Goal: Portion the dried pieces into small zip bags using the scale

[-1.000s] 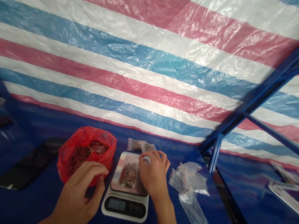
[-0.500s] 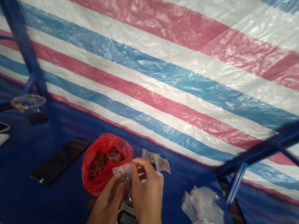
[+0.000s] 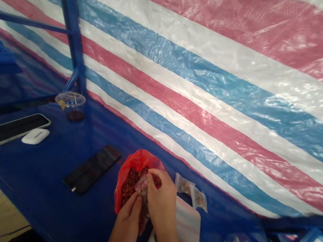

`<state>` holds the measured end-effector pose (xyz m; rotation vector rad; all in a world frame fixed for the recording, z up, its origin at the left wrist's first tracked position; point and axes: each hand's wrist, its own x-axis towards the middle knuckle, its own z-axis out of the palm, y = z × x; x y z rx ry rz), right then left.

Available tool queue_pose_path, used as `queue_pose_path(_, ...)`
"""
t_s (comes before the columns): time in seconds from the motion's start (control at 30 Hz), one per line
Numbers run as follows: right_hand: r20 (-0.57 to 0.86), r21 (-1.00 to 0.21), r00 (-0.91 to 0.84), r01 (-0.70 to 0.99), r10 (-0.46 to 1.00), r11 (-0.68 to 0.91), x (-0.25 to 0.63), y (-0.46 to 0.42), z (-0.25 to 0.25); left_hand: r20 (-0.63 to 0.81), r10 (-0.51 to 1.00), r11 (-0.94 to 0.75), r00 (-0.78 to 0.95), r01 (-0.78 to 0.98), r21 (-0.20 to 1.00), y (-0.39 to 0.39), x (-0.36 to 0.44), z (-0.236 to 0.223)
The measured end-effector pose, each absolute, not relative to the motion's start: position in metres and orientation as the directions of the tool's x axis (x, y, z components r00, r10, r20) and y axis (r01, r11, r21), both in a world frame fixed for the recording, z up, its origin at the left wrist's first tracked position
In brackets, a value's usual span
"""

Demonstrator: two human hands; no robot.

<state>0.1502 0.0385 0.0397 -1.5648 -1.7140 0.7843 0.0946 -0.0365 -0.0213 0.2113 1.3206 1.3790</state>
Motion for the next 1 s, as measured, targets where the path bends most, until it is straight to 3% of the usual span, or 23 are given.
queue_pose_path(0.57, 0.079, -0.853, -0.081, 0.510, 0.994, 0.110, 0.146, 0.034, 0.036, -0.515, 0.814, 0.252, -0.269, -0.635, 0.730, -0.026, 0.089, -0.026)
queue_pose_path(0.7, 0.068, -0.877, -0.063, 0.472, 0.996, 0.090, 0.148, 0.033, 0.034, -0.502, 0.798, 0.234, -0.333, -0.597, 0.768, -0.026, 0.088, -0.023)
queue_pose_path(0.83, 0.066, -0.911, -0.042, 0.405, 0.997, 0.077, 0.164, 0.030, 0.035, -0.376, 0.867, 0.226, -0.326, -0.414, 0.882, -0.032, 0.081, -0.014)
queue_pose_path(1.0, 0.079, -0.917, -0.141, 0.379, 0.987, 0.128, 0.198, 0.024, 0.052, -0.058, 0.971, 0.067, -0.231, 0.029, 0.997, -0.045, 0.068, 0.003)
